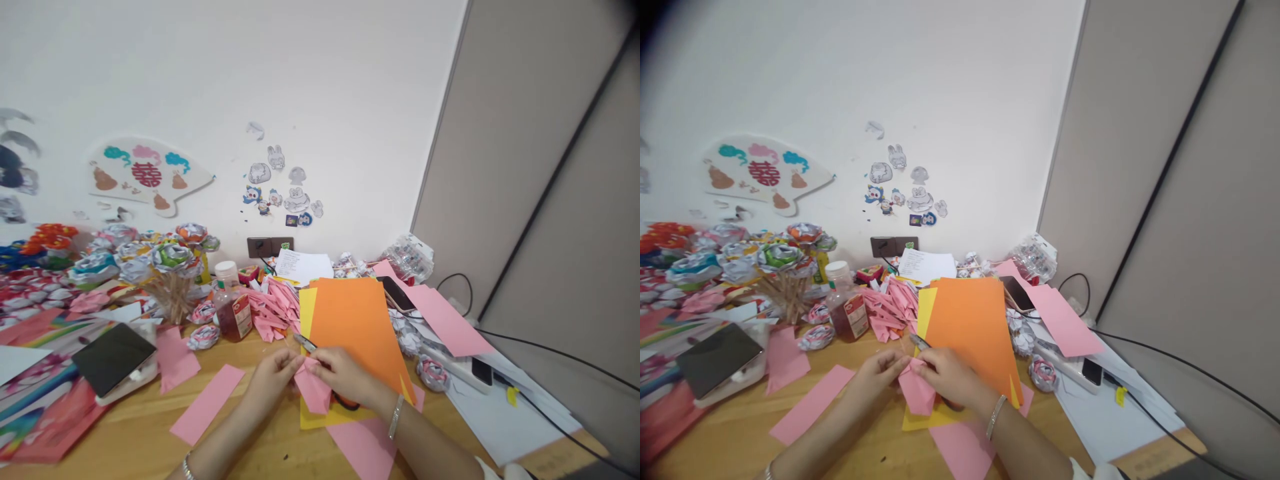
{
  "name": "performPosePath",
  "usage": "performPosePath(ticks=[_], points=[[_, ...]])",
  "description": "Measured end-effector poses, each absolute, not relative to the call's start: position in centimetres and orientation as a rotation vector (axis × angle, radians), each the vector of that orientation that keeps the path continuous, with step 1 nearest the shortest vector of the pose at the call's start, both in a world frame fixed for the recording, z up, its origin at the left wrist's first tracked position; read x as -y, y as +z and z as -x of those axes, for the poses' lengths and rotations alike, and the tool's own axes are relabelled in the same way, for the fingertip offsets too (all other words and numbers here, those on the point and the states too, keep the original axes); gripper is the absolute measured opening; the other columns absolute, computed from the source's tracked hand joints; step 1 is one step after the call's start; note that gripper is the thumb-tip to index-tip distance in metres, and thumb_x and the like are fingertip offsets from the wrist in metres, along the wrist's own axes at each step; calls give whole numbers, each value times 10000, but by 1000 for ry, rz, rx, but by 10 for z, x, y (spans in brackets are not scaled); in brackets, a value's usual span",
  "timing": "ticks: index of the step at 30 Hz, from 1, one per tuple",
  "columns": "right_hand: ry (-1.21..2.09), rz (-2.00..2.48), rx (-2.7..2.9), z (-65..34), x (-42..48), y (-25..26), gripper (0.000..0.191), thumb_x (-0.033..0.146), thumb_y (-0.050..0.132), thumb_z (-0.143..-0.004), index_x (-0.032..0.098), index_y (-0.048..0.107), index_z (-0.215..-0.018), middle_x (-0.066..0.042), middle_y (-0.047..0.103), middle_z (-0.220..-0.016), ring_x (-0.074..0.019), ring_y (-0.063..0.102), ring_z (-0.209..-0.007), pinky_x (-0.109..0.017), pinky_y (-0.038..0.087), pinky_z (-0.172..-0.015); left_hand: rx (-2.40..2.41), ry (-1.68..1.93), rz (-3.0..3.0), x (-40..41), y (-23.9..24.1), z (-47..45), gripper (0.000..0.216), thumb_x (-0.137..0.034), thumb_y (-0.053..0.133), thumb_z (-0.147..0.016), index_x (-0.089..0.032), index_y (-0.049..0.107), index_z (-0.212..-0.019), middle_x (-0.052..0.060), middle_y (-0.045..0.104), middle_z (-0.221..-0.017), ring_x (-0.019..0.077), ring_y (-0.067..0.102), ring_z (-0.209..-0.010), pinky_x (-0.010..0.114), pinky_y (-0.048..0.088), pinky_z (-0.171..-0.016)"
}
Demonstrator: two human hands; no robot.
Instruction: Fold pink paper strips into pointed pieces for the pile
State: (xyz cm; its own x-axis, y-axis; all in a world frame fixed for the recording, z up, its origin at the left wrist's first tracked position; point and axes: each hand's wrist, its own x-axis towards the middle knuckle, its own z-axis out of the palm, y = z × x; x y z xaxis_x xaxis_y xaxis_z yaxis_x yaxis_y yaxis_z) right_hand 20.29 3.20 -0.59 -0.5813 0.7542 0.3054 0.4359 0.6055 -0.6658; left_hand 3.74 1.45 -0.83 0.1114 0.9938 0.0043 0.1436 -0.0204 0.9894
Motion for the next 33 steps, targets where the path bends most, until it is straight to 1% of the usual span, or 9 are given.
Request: performPosePath(ticks=[7, 13, 20, 26, 29, 33], points=[[623, 943, 2289, -202, -35, -12, 294, 343, 373, -862, 166, 472, -649, 24, 453, -597, -101, 413, -553, -202, 257, -493, -1233, 1059, -1392, -12, -4, -39, 320, -467, 566, -657, -155, 525, -604, -46, 488, -526, 111, 458, -489, 211, 369, -468], [689, 917, 2278, -201, -36, -13, 344, 396, 338, -873, 162, 507, -686, 14, 481, -631, -109, 437, -585, -203, 291, -516, -1200, 1068, -1387, -12, -1, -38, 302, -449, 583, -648, -148, 572, -653, -24, 532, -576, 130, 487, -545, 218, 391, -496], [818, 895, 2168, -200, -33, -11, 382, 432, 303, -876, 159, 483, -679, 12, 464, -634, -111, 435, -598, -200, 323, -537, -1165, 1073, -1412, -14, -7, -36, 292, -428, 571, -682, -140, 602, -718, 2, 581, -638, 141, 516, -584, 230, 399, -532], [848, 895, 2160, -199, -32, -8, 353, 422, 335, -866, 166, 423, -639, 25, 415, -616, -101, 399, -578, -197, 293, -521, -1231, 1114, -1498, -14, -5, -35, 271, -409, 542, -701, -150, 567, -625, -18, 521, -582, 134, 481, -571, 218, 376, -530], [902, 867, 2148, -201, -32, -8, 341, 424, 349, -860, 166, 412, -645, 33, 379, -609, -92, 376, -568, -194, 275, -505, -1236, 1118, -1535, -13, -2, -35, 254, -386, 537, -708, -150, 561, -617, -19, 508, -585, 132, 469, -574, 213, 368, -528], [982, 819, 2096, -203, -32, -8, 359, 430, 291, -876, 165, 412, -666, 25, 382, -638, -92, 372, -591, -195, 293, -530, -1213, 1123, -1547, -14, -3, -35, 240, -367, 532, -719, -149, 555, -624, -20, 505, -592, 128, 467, -576, 209, 362, -531]])
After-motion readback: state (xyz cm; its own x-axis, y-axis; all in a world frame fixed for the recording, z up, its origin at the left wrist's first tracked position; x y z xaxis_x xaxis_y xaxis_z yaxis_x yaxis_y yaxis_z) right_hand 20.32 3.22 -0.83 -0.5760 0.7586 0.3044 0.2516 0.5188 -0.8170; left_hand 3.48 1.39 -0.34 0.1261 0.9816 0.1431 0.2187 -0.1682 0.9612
